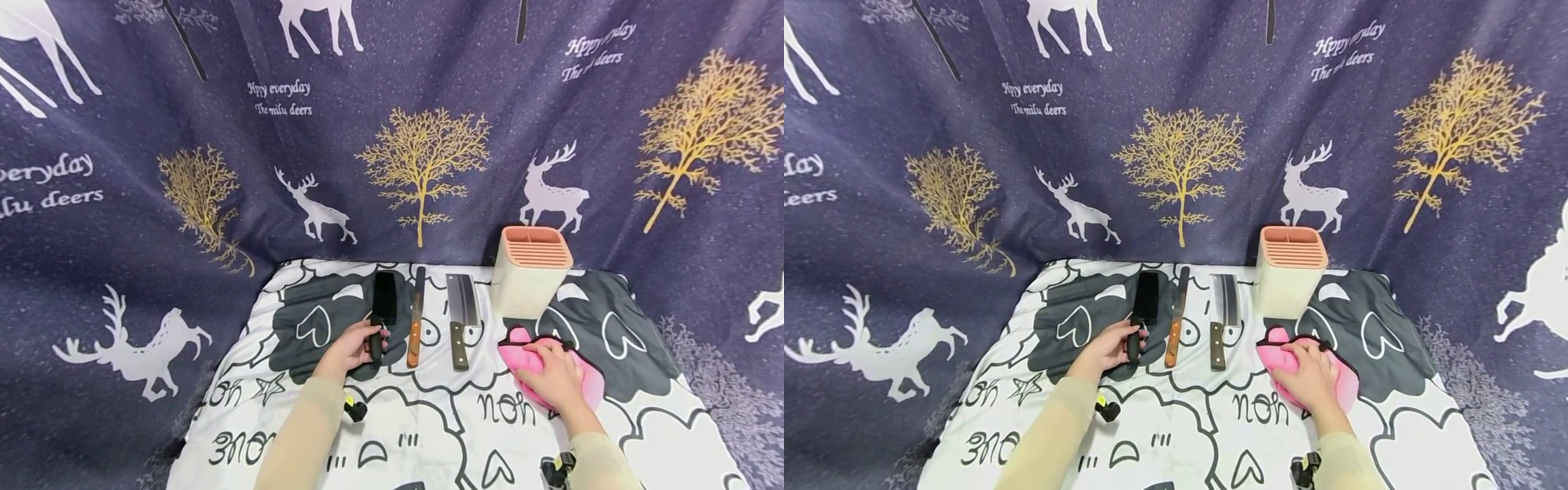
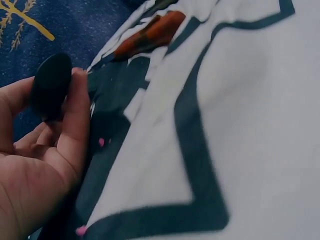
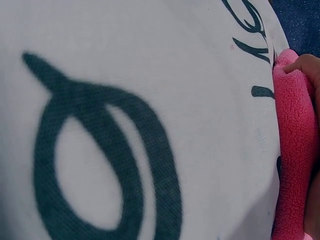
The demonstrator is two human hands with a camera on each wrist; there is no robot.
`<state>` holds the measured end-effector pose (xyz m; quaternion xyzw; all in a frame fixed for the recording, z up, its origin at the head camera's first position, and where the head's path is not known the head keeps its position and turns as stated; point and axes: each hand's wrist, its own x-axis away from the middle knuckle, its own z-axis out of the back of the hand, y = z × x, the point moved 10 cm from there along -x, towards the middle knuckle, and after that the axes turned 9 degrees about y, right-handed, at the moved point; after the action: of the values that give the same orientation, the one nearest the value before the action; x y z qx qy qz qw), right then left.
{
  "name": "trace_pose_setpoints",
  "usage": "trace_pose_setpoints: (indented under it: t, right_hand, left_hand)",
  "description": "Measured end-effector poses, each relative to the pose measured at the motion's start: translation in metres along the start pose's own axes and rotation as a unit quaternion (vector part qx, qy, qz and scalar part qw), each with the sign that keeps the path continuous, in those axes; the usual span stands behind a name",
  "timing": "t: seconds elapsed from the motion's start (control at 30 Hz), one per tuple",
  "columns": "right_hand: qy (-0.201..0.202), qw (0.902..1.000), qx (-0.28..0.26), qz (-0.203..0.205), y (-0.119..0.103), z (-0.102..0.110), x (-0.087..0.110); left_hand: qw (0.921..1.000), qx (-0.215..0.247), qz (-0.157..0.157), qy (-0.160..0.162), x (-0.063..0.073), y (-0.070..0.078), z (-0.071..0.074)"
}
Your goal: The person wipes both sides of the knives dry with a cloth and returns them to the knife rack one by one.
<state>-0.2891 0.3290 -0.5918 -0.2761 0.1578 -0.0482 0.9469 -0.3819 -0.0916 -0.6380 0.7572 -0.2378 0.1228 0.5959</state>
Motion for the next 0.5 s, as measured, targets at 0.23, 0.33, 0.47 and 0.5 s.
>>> trace_pose_setpoints:
  t: [0.23, 0.33, 0.47, 0.5]
  right_hand:
    - [0.001, 1.0000, -0.002, -0.004, 0.002, -0.002, -0.001]
    - [0.002, 1.0000, -0.004, -0.001, 0.001, -0.002, -0.001]
    - [0.008, 0.9999, -0.004, 0.012, -0.002, 0.001, 0.001]
    - [0.009, 0.9998, -0.001, 0.018, -0.004, 0.001, 0.002]
  left_hand:
    - [0.9980, 0.058, -0.020, 0.015, 0.003, -0.003, -0.006]
    - [0.9972, 0.066, -0.023, 0.028, 0.003, -0.007, -0.008]
    - [0.9968, 0.055, -0.037, 0.044, 0.001, -0.010, -0.007]
    - [0.9967, 0.052, -0.041, 0.047, 0.000, -0.011, -0.007]
